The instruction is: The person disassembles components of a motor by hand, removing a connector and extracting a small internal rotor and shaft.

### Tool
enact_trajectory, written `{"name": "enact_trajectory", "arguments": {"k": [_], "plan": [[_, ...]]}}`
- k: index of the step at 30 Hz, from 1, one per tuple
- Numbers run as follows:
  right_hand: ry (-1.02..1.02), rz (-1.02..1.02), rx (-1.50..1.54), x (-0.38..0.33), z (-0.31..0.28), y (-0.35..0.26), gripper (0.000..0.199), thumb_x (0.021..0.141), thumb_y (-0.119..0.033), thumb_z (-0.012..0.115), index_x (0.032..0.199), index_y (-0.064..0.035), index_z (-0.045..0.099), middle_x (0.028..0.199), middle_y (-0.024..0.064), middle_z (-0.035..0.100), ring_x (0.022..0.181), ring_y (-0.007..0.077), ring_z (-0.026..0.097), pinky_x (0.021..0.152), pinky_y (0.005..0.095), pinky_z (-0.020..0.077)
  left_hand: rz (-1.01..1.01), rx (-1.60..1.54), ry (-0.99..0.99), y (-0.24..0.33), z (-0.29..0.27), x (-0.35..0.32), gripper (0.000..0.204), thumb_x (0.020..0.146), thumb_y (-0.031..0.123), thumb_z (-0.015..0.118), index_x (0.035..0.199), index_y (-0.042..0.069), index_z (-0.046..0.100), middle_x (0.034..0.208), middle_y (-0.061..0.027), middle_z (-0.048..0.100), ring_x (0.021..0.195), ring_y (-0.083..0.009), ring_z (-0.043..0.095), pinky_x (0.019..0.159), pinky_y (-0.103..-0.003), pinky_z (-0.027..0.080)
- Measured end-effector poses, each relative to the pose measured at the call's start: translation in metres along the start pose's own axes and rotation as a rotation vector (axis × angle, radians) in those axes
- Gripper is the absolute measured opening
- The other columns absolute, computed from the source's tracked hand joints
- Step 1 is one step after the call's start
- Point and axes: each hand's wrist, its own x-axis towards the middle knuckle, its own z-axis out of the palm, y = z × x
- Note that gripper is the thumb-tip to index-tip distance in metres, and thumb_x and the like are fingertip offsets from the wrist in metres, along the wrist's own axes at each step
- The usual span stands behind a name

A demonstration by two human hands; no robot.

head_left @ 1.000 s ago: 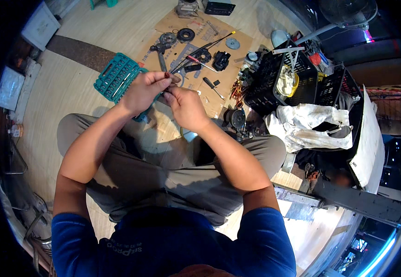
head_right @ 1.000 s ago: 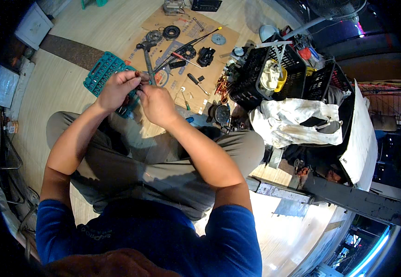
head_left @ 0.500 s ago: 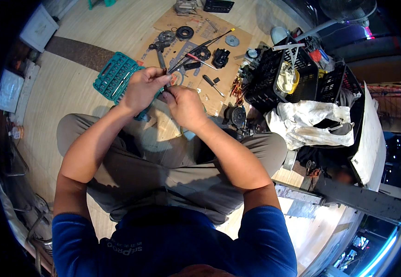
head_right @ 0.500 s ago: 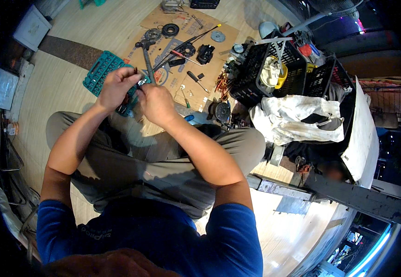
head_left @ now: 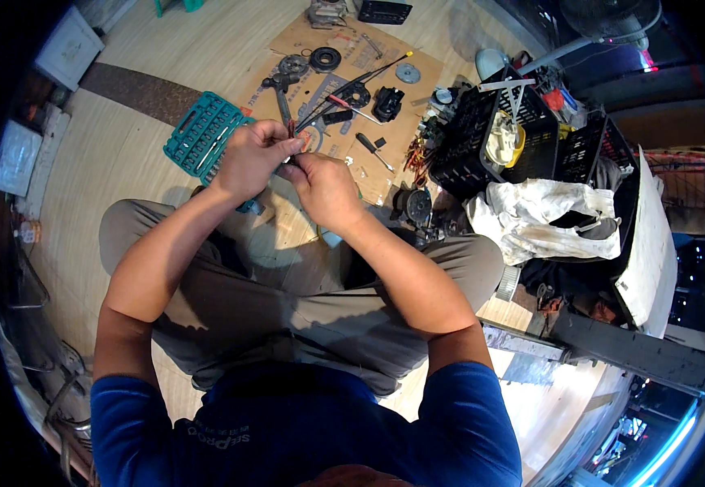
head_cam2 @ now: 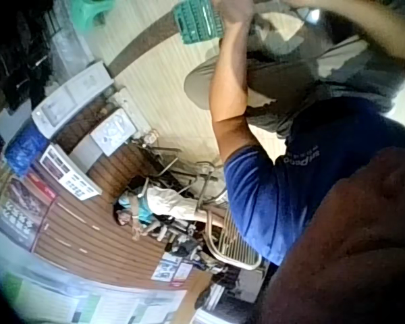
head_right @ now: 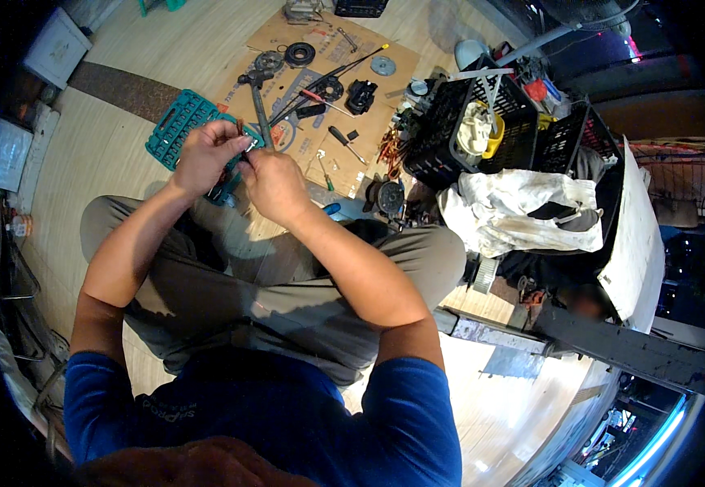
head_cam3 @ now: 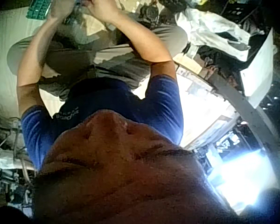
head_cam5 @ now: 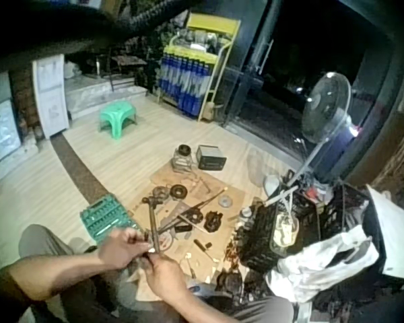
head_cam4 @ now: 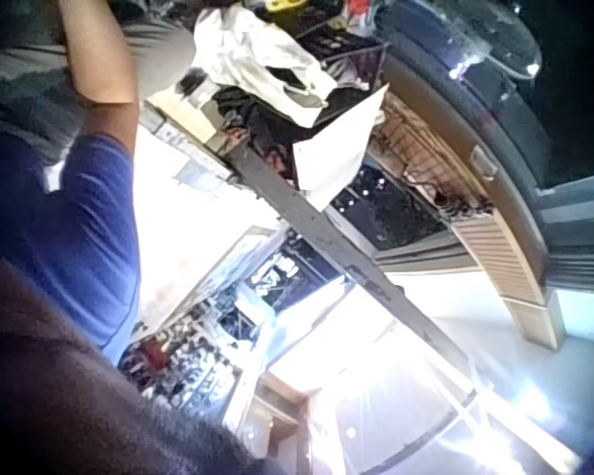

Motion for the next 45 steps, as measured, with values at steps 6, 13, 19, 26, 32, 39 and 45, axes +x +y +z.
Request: {"name": "enact_trajectory", "arguments": {"k": [6, 13, 19, 26, 32, 39, 45], "plan": [[0.001, -0.047, 0.011, 0.002, 0.001, 0.002, 0.015, 0.085, -0.014, 0.063, 0.083, 0.0010, 0.063, 0.077, 0.0231, 0.062, 0.075, 0.0422, 0.061, 0.066, 0.0448, 0.0489, 0.251, -0.132, 0.003, -0.006, 0.001, -0.001, 0.020, 0.090, 0.016, 0.062, 0.099, 0.000, 0.069, 0.082, -0.0035, 0.069, 0.076, -0.0059, 0.059, 0.069, -0.025, 0.049], [-0.028, 0.038, -0.019, -0.001, 0.000, 0.004, 0.019, 0.083, -0.015, 0.064, 0.076, 0.0020, 0.060, 0.076, 0.0227, 0.063, 0.074, 0.0430, 0.061, 0.068, 0.0487, 0.0492, 0.022, 0.053, -0.044, 0.014, 0.000, -0.006, 0.015, 0.090, 0.013, 0.062, 0.086, 0.000, 0.067, 0.078, -0.0020, 0.064, 0.075, -0.0070, 0.057, 0.068, -0.025, 0.047], [0.017, 0.007, -0.085, -0.002, 0.005, 0.001, 0.016, 0.082, -0.015, 0.065, 0.081, 0.0015, 0.063, 0.077, 0.0230, 0.064, 0.074, 0.0406, 0.063, 0.068, 0.0477, 0.0503, 0.279, 0.201, 0.154, -0.016, 0.009, -0.001, 0.020, 0.080, 0.018, 0.072, 0.083, -0.002, 0.067, 0.068, -0.0133, 0.063, 0.061, -0.0164, 0.060, 0.059, -0.030, 0.048], [0.035, 0.013, -0.036, 0.000, 0.005, 0.004, 0.016, 0.080, -0.014, 0.066, 0.085, 0.0012, 0.065, 0.078, 0.0229, 0.063, 0.075, 0.0404, 0.063, 0.068, 0.0461, 0.0504, 0.165, 0.187, 0.145, -0.003, 0.006, -0.002, 0.022, 0.084, 0.019, 0.069, 0.089, -0.002, 0.066, 0.076, -0.0138, 0.066, 0.067, -0.0144, 0.061, 0.063, -0.029, 0.048], [0.030, 0.031, 0.026, 0.000, 0.001, 0.005, 0.016, 0.081, -0.015, 0.067, 0.085, 0.0004, 0.066, 0.078, 0.0224, 0.063, 0.074, 0.0397, 0.063, 0.066, 0.0438, 0.0501, 0.223, 0.037, 0.037, 0.005, 0.002, -0.006, 0.014, 0.091, 0.011, 0.061, 0.098, 0.000, 0.066, 0.079, -0.0030, 0.065, 0.071, -0.0085, 0.057, 0.063, -0.025, 0.046], [0.020, 0.012, 0.008, 0.000, 0.000, -0.001, 0.016, 0.081, -0.014, 0.064, 0.079, 0.0015, 0.062, 0.079, 0.0217, 0.062, 0.076, 0.0409, 0.061, 0.070, 0.0480, 0.0491, -0.024, 0.043, 0.044, 0.006, 0.001, -0.004, 0.019, 0.091, 0.015, 0.062, 0.093, -0.003, 0.067, 0.078, -0.0058, 0.067, 0.070, -0.0081, 0.057, 0.064, -0.026, 0.047], [0.028, 0.059, 0.022, 0.001, -0.002, -0.001, 0.016, 0.082, -0.014, 0.067, 0.088, -0.0002, 0.067, 0.080, 0.0231, 0.064, 0.076, 0.0393, 0.064, 0.067, 0.0432, 0.0504, 0.320, -0.084, 0.021, -0.003, 0.004, -0.001, 0.024, 0.090, 0.020, 0.064, 0.096, -0.003, 0.068, 0.077, -0.0044, 0.068, 0.071, -0.0077, 0.059, 0.066, -0.027, 0.048]]}}
